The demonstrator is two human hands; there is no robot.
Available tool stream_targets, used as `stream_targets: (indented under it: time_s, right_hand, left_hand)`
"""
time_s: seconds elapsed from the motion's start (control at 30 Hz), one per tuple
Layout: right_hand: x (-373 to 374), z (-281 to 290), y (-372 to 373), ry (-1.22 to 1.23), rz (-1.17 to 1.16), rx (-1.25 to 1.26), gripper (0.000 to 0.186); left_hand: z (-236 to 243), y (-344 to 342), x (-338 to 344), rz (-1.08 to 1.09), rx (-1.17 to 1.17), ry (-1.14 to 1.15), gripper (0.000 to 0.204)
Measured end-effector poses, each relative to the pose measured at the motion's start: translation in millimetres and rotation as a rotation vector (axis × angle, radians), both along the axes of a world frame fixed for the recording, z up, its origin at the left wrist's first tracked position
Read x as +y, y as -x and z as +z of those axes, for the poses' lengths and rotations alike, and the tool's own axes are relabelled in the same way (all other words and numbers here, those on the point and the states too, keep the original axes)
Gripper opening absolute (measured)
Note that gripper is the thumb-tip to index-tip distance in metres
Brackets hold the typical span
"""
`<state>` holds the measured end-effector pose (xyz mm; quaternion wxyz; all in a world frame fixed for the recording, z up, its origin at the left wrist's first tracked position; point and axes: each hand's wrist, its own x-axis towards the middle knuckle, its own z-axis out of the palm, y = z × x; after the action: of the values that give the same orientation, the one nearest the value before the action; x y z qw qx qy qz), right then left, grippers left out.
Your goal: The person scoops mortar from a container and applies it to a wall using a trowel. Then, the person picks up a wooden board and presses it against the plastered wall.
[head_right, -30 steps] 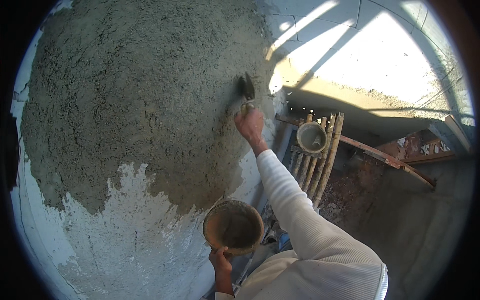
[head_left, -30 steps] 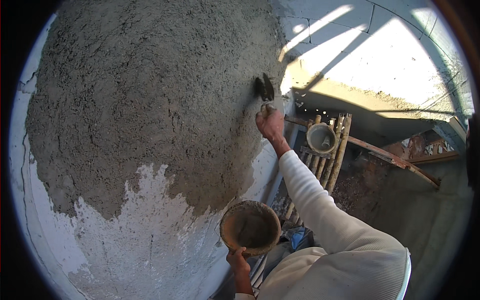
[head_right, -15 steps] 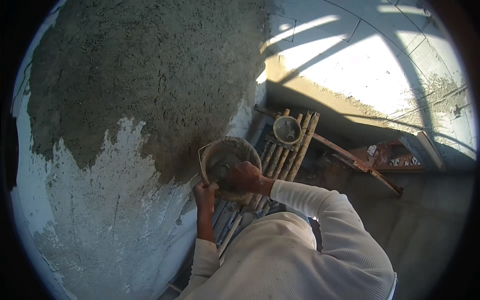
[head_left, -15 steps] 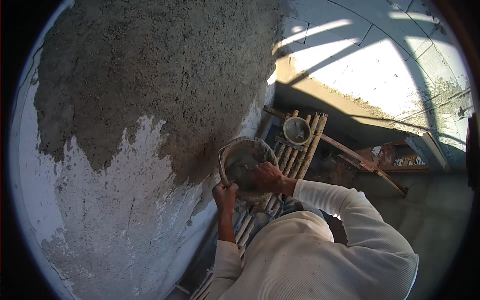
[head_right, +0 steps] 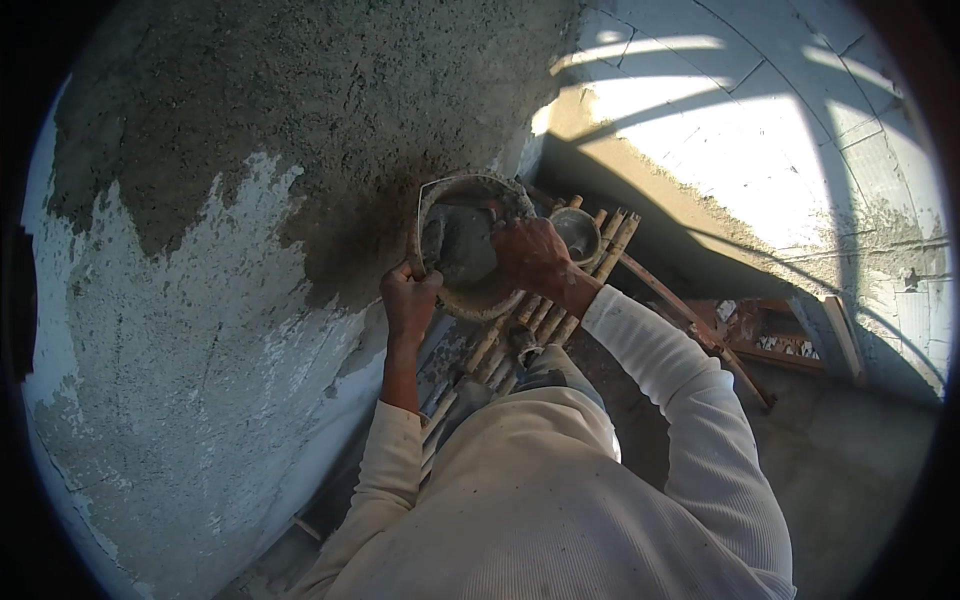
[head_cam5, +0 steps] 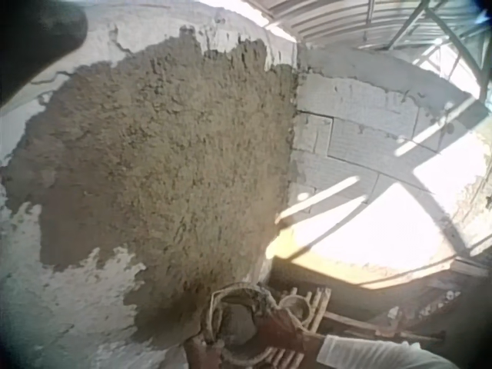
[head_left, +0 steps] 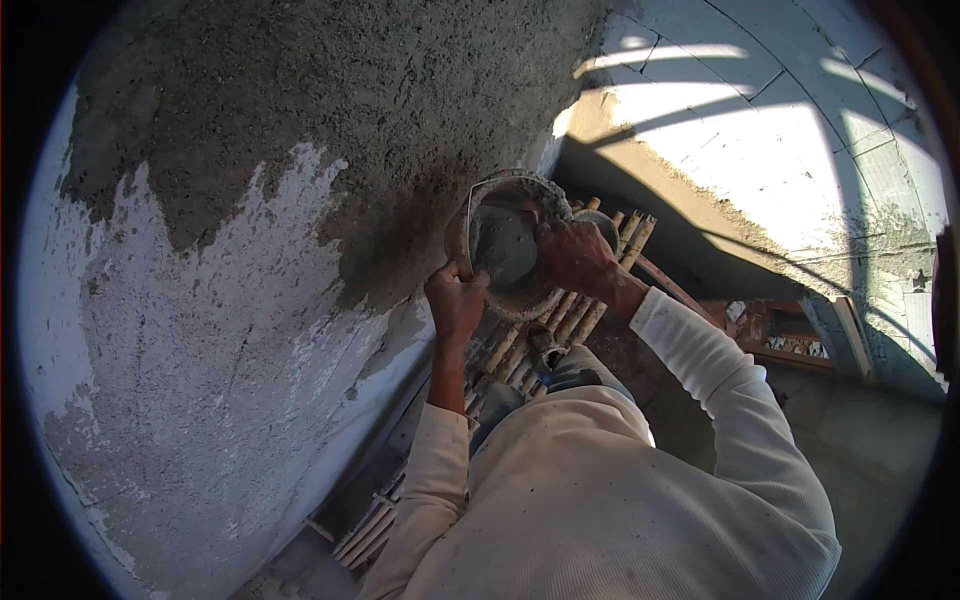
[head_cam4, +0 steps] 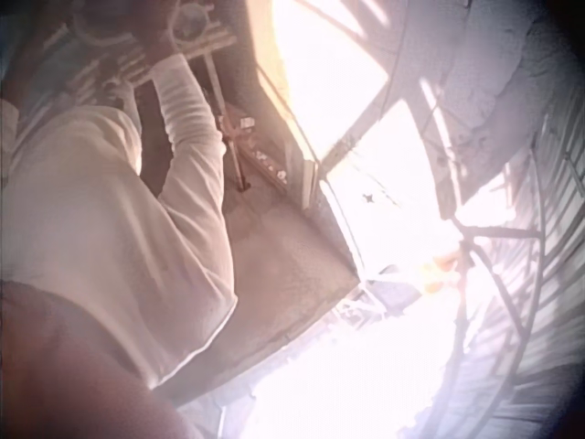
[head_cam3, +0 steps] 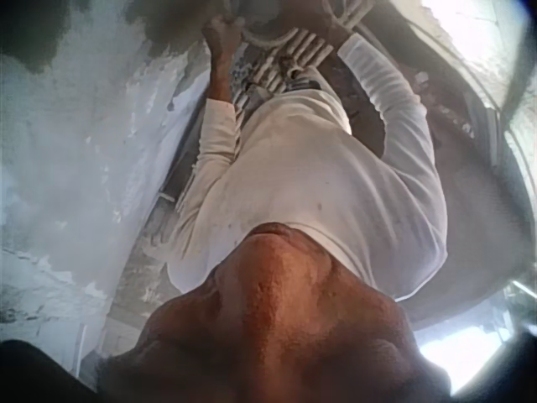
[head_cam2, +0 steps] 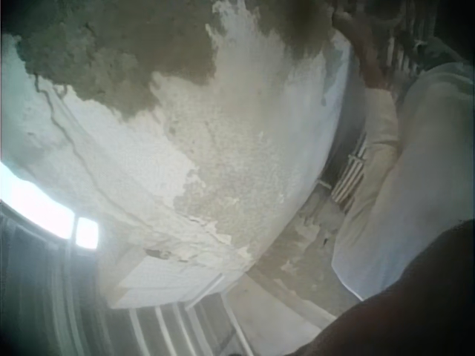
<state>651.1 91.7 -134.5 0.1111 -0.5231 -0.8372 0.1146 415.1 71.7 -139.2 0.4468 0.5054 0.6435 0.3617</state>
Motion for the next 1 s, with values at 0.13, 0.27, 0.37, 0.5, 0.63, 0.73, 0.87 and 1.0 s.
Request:
stream_targets:
  time_s: [0.13, 0.27, 0.37, 0.5, 0.63, 0.73, 0.87, 1.0]
  right_hand:
    - [9, 10, 6, 0.209, 0.070, -0.117, 0.016]
    - [41, 21, -1, 0.212, 0.003, -0.099, 0.016]
    - [64, 24, -18, 0.668, -0.099, 0.107, 0.020]
    - [57, 31, -27, 1.024, -0.201, 0.318, 0.020]
    - [36, -27, -30, 1.160, -0.149, 0.512, 0.021]
    - [12, -42, -29, 1.210, -0.043, 0.772, 0.022]
    - [-17, -33, -26, 1.187, -0.147, 1.060, 0.026]
    - [-47, -18, -37, 1.093, -0.267, 1.159, 0.028]
  left_hand:
    - [-14, 4, 1, 0.005, 0.079, -0.087, 0.022]
    - [-15, 6, -7, 0.007, 0.162, -0.141, 0.023]
    - [9, -4, -10, 0.018, 0.115, -0.149, 0.026]
    - [13, 2, -15, 0.032, -0.017, -0.108, 0.027]
    - [-10, 10, -16, 0.017, -0.038, -0.061, 0.020]
    - [-5, -2, -18, 0.050, -0.137, -0.026, 0.011]
    - [-35, -12, -18, 0.094, -0.232, 0.019, 0.003]
    - [-51, -28, -23, 0.267, -0.444, 0.153, 0.022]
